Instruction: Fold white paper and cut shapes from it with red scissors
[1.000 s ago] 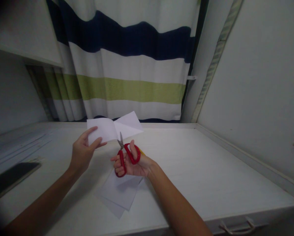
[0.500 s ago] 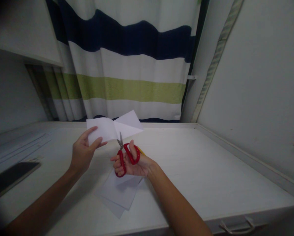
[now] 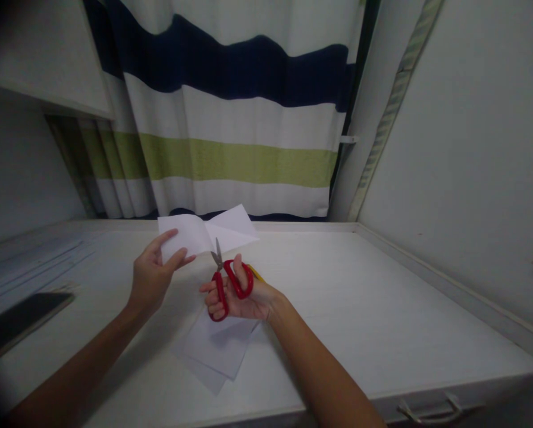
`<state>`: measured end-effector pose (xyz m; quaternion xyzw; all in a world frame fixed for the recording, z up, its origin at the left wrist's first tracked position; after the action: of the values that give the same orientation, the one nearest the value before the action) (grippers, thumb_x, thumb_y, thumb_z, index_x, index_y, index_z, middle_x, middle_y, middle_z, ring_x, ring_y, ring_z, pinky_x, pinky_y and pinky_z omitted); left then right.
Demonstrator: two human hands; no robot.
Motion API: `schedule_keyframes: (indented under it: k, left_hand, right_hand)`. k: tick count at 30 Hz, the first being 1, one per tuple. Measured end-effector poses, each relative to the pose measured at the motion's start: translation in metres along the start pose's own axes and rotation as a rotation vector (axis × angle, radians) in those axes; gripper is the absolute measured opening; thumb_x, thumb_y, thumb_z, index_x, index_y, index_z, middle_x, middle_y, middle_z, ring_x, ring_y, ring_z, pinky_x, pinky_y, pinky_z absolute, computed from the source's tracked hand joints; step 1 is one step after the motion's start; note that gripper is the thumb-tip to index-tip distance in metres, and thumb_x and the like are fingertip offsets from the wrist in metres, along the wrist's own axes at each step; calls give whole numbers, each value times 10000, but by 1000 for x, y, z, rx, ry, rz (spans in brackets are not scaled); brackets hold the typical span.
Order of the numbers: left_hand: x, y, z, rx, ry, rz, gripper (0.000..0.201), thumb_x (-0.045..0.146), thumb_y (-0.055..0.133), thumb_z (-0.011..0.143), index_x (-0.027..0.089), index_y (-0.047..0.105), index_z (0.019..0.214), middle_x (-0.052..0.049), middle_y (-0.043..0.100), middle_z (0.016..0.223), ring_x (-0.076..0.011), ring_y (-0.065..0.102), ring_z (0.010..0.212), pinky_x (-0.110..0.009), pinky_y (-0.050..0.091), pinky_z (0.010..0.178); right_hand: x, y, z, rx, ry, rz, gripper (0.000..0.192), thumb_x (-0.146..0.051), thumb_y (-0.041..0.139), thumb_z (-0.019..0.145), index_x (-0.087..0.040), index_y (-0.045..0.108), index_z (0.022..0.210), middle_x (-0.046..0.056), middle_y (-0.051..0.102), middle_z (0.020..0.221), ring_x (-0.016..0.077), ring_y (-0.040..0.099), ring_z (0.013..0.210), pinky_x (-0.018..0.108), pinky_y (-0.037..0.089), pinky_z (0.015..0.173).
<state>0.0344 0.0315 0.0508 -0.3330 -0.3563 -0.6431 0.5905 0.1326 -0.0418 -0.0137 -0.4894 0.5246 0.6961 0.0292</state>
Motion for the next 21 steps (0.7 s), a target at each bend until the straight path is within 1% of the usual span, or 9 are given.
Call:
schedule_keyframes:
  k: [4,8,12,17,21]
  left_hand:
    - [2,1,-1,-2,-6,10,476,228,583,635,145,469,1090,-76,465,1106,-141,601,707,-287,537,667]
    - [3,2,-1,-7,5,-9,476,223,579,643,143,463,1097,-79,463,1105,-147,597,733,-273,539,667]
    - [2,3,-1,-16,4,-9,474,223,580,642,147,466,1096,-75,461,1099,-148,597,736,-279,540,672]
    - [2,3,-2,-19,11,-11,463,221,575,648,141,468,1091,-76,461,1102,-141,593,733,-286,541,672]
    - [2,4,-1,-17,19,-35,455,221,571,649,137,467,1085,-78,454,1118,-158,580,790,-296,539,678]
  right_hand:
    - [-1,1,0,-26,-8,-3,791,-742,175,603,-63,522,817,11,368,591,97,308,555,217,231,490]
    - [-1,2,0,-36,-5,-19,798,-742,170,598,-61,528,808,11,372,593,96,326,549,217,243,490]
    - [-2,2,-1,-28,-3,-28,795,-741,161,597,-69,531,807,9,375,589,96,330,545,220,251,491]
    - [-2,2,-1,-51,-5,-10,777,-728,164,616,-67,528,802,13,377,599,95,334,548,216,244,497]
    - [-2,0,-1,-53,-10,-12,782,-728,173,612,-68,529,833,14,384,608,98,342,555,217,244,500]
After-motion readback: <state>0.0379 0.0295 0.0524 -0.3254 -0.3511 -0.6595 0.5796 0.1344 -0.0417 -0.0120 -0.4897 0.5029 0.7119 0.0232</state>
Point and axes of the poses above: each hand's wrist, its own z-axis towards the middle knuckle, its own y-axis out of the palm, x = y × z, the point moved 8 cm from there along z, towards the middle knuckle
